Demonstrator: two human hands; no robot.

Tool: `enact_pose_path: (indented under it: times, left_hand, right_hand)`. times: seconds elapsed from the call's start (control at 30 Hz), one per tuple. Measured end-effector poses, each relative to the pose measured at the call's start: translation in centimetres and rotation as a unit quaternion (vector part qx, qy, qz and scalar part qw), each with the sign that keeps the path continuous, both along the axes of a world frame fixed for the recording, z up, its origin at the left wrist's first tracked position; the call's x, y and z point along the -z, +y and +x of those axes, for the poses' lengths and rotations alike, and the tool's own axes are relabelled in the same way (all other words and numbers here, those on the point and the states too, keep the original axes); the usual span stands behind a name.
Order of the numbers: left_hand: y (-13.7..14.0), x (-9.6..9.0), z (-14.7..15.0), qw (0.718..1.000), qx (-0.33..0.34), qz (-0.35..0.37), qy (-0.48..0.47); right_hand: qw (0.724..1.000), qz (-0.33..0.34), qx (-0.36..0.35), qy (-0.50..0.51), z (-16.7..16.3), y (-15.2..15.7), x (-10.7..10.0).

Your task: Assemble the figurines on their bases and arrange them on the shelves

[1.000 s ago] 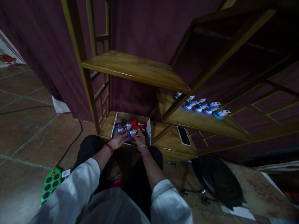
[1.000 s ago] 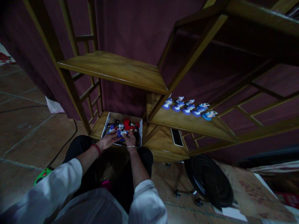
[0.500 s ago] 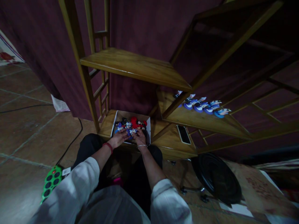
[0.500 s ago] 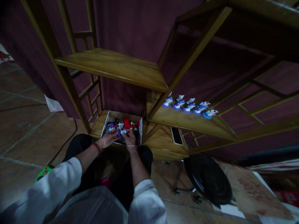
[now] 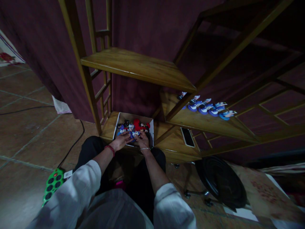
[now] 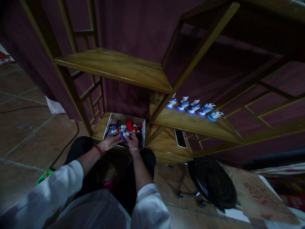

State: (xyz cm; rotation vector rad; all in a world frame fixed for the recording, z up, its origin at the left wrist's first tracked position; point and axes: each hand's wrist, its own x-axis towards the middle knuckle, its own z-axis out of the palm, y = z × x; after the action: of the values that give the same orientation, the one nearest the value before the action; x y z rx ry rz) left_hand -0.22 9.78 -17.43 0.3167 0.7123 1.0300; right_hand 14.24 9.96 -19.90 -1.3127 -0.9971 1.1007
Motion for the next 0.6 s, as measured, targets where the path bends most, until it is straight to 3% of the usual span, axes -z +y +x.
enact_pose_path:
  times: [0.6]
  left_hand:
    - [0.03, -0.3, 0.0, 1.0, 0.016, 0.008, 0.008]
  right_hand:
    - [1.0, 0.013, -0.01, 0.004, 0.09, -0.06, 0.06]
